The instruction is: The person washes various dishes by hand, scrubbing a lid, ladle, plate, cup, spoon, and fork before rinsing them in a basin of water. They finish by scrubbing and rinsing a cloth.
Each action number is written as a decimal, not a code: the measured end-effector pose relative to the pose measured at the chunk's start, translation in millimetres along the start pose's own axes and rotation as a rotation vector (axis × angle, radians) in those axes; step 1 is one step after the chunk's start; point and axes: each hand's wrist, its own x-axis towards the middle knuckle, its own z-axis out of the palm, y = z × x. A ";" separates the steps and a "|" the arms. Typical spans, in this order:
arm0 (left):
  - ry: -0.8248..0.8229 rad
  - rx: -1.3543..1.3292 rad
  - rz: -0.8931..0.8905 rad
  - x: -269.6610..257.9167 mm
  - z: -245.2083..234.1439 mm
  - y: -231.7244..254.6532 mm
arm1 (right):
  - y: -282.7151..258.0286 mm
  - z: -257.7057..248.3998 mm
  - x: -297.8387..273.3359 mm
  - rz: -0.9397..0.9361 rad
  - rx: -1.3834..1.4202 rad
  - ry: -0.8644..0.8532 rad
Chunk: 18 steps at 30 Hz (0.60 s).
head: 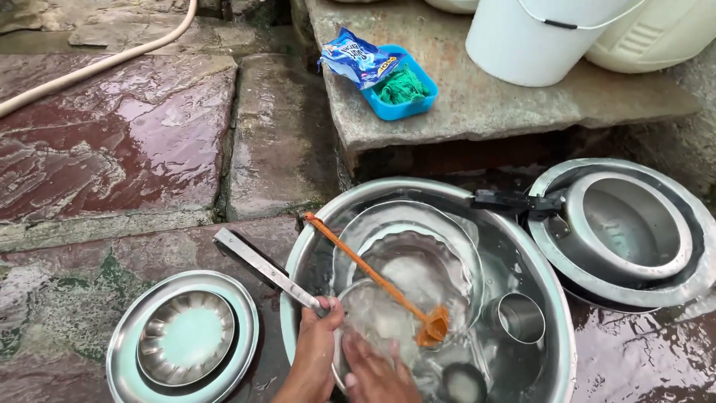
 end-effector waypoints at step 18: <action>-0.074 0.083 0.057 23.3 -8.1 -19.8 | -16.5 -23.9 38.6 0.015 -0.038 0.368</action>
